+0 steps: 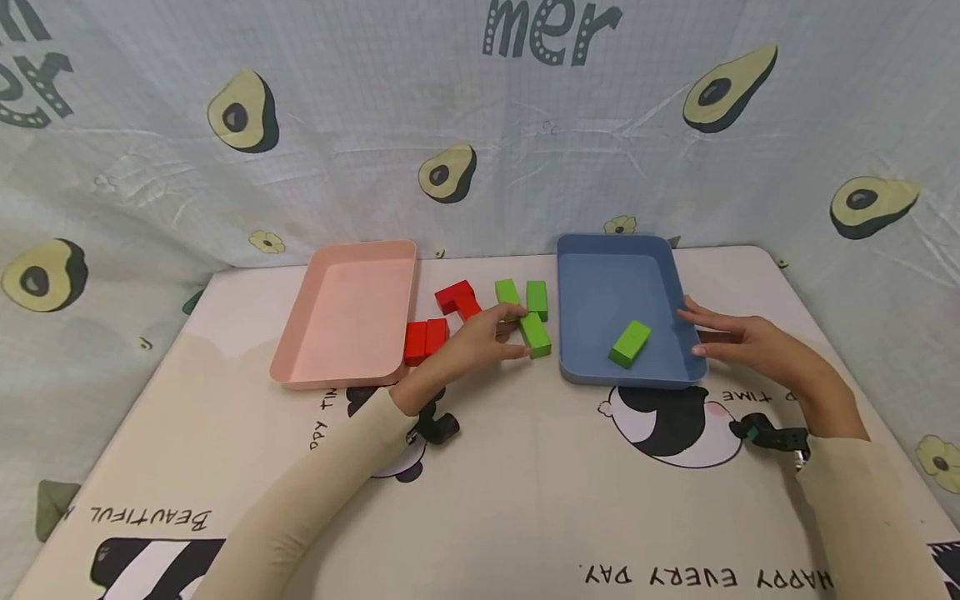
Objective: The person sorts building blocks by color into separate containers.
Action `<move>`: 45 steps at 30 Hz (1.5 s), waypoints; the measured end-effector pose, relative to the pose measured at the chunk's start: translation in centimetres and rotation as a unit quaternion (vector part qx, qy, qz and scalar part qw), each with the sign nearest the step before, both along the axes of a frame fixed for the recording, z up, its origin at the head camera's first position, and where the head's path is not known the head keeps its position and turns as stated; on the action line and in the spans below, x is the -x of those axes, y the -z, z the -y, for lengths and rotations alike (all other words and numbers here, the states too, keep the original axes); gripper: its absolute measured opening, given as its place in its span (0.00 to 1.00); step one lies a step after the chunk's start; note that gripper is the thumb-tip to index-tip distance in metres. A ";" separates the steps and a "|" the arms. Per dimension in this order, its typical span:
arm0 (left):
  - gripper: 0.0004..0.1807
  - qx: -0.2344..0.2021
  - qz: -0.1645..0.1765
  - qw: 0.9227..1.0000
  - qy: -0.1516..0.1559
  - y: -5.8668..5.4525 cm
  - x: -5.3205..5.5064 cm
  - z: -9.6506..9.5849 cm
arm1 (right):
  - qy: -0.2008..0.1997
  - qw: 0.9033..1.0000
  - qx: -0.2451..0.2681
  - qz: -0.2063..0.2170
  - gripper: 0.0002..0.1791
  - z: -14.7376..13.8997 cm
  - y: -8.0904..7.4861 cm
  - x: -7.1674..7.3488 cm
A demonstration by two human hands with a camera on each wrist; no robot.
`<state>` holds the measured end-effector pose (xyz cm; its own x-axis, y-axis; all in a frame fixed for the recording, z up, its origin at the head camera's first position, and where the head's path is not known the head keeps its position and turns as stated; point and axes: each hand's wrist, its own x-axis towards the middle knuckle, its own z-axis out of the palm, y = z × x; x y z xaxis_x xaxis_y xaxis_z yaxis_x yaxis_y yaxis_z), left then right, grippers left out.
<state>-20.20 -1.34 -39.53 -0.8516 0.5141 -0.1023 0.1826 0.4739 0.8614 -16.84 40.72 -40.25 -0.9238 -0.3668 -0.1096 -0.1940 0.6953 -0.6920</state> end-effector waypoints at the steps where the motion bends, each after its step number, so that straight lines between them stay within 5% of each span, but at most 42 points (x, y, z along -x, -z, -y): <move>1: 0.35 0.003 0.000 1.000 -0.002 0.0 0.0 0.0 | 0.001 1.000 -0.001 0.000 0.35 0.0 0.0 0.0; 10: 0.37 0.061 -0.048 0.997 0.012 0.2 0.4 -1.0 | -0.002 1.000 0.001 0.003 0.35 0.1 0.0 0.1; 20: 0.37 0.090 -0.051 0.994 0.037 0.0 0.2 -2.3 | -0.009 1.000 0.009 0.005 0.34 0.1 -0.1 0.1; 30: 0.33 0.062 -0.014 0.996 0.062 0.2 0.0 -2.0 | 0.004 1.000 0.006 0.015 0.34 0.3 0.0 0.0; 40: 0.32 0.004 -0.046 0.994 0.099 -0.3 -0.3 -1.5 | 0.008 1.000 0.004 0.018 0.34 0.3 -0.3 0.1; 45: 0.32 -0.060 -0.001 0.992 0.108 -0.8 -0.3 -1.2 | 0.009 1.000 -0.001 0.015 0.34 0.3 -0.5 0.1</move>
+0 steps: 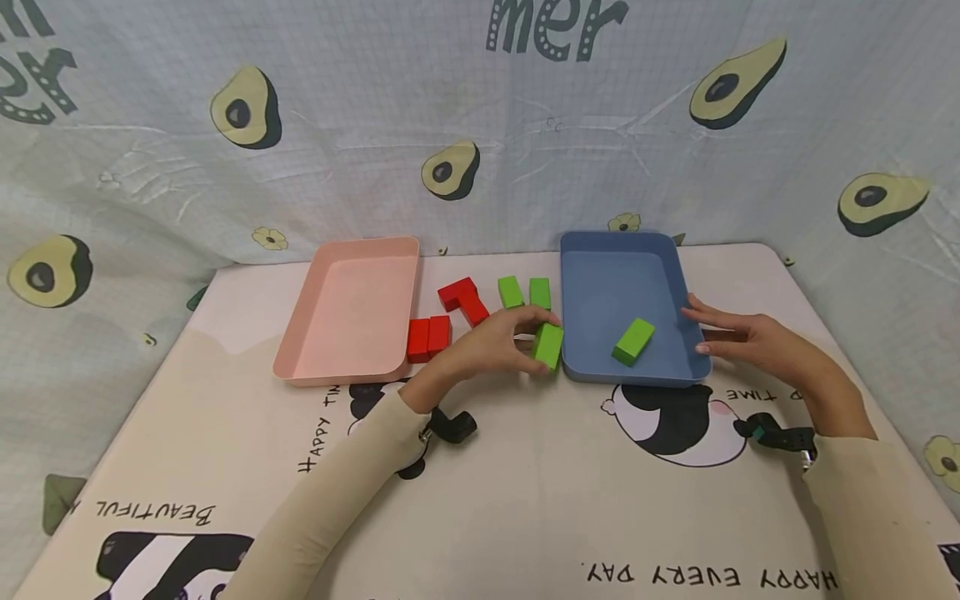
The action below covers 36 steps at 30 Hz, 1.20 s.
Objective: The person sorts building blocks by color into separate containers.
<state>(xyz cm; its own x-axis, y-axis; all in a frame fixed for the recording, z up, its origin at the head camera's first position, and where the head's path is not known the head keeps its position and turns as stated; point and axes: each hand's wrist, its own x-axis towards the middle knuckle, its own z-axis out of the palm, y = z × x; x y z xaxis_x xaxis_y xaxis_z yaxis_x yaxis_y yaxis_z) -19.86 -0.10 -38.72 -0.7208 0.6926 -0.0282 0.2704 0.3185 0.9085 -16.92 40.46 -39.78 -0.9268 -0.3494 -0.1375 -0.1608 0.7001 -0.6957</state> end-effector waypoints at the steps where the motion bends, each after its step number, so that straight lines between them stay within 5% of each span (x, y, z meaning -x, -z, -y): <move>1: 0.33 -0.013 0.012 1.000 -0.001 0.0 0.0 0.1 | 0.000 1.000 -0.003 -0.001 0.34 0.0 0.0 0.0; 5: 0.36 -0.047 0.034 0.998 -0.022 0.1 0.0 0.4 | 0.000 1.000 -0.007 -0.002 0.34 0.0 0.1 0.1; 12: 0.35 -0.067 0.011 0.996 -0.058 -0.8 -0.2 0.8 | 0.002 1.000 -0.010 0.006 0.34 -0.1 0.3 0.1; 19: 0.35 -0.089 0.016 0.994 -0.056 -2.1 -0.1 0.8 | 0.008 1.000 -0.012 0.002 0.34 -0.2 0.3 0.0; 36: 0.32 -0.140 0.043 0.987 -0.060 -2.7 -0.1 -0.7 | 0.004 1.000 0.000 0.014 0.34 0.0 0.1 0.1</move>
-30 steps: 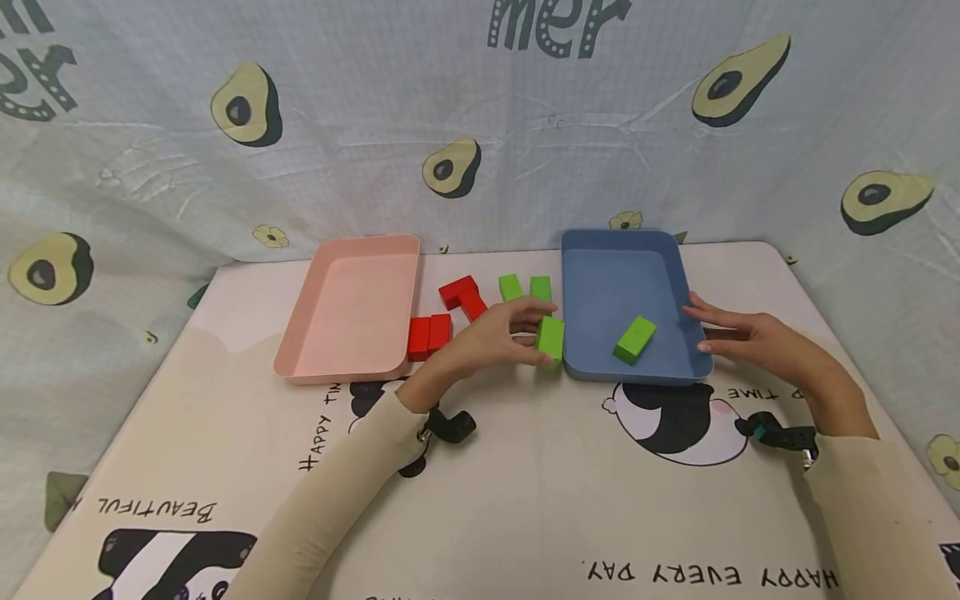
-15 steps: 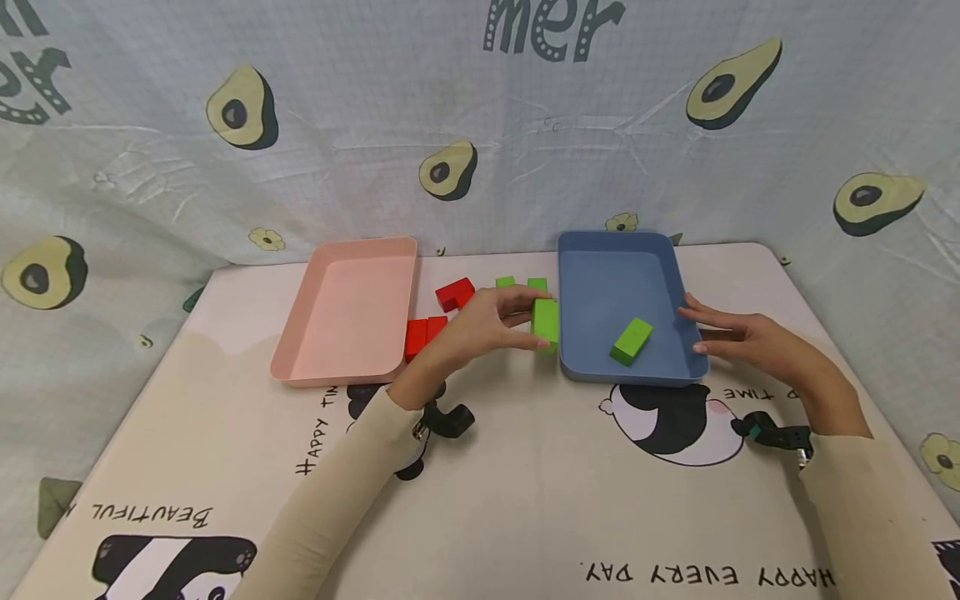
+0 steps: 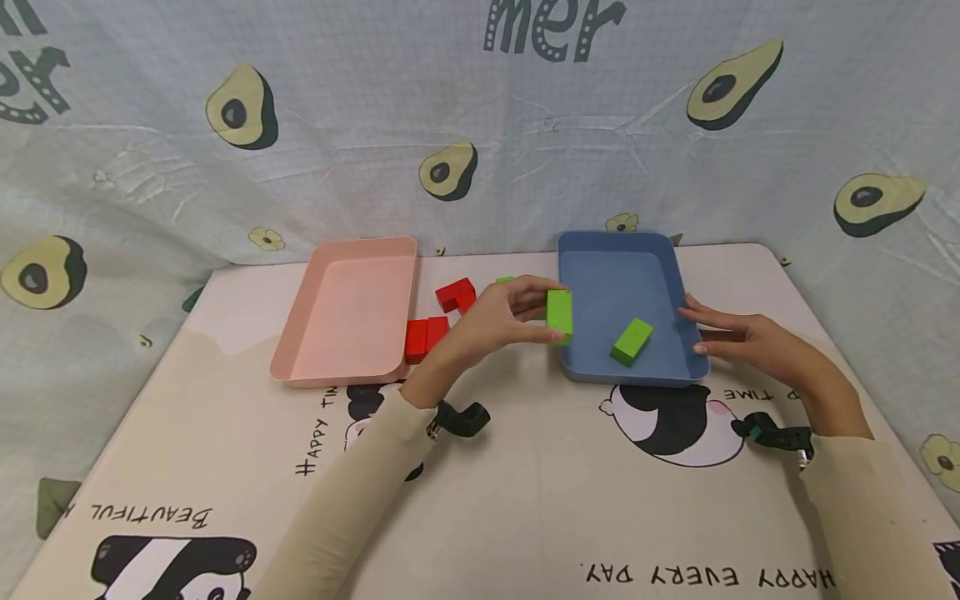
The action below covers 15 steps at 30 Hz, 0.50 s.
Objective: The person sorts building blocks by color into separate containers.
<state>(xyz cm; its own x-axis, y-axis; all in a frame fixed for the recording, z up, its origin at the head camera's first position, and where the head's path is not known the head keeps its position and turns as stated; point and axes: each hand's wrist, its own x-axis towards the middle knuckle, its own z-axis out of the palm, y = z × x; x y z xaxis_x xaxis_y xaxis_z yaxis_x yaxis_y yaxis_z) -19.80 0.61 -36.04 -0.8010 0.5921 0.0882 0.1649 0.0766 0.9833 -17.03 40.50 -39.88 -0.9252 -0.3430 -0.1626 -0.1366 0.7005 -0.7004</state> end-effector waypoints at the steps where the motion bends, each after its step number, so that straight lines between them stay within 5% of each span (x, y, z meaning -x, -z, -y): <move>1: 0.32 -0.002 0.001 1.000 0.000 0.0 0.0 -0.1 | 0.000 1.000 0.000 -0.001 0.34 0.0 0.0 0.0; 15: 0.32 0.003 -0.008 1.000 -0.001 -0.3 0.0 -1.2 | -0.007 1.000 -0.007 -0.011 0.35 -0.3 0.2 0.0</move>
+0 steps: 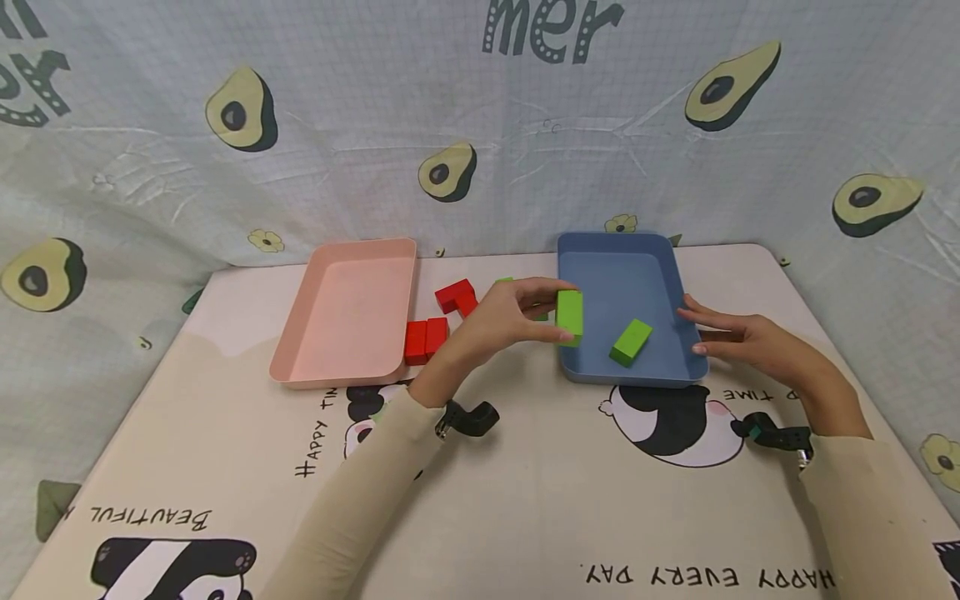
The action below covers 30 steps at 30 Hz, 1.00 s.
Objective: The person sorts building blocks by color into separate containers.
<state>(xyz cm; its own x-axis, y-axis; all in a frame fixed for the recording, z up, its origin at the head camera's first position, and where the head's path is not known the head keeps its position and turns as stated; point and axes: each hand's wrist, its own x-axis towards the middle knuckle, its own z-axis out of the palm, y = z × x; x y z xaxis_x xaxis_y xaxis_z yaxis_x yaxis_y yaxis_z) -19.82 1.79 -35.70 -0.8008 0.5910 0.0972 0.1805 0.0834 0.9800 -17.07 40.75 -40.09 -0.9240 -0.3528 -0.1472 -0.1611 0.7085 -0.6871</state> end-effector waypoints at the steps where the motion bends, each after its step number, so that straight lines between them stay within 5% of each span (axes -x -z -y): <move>1: 0.32 -0.003 0.000 1.000 0.001 0.0 0.0 -0.1 | -0.002 1.000 0.002 0.002 0.35 0.0 0.0 0.0; 30: 0.35 -0.035 0.011 0.999 0.017 0.7 0.5 -2.0 | -0.004 1.000 0.015 -0.004 0.34 0.2 -0.2 -0.1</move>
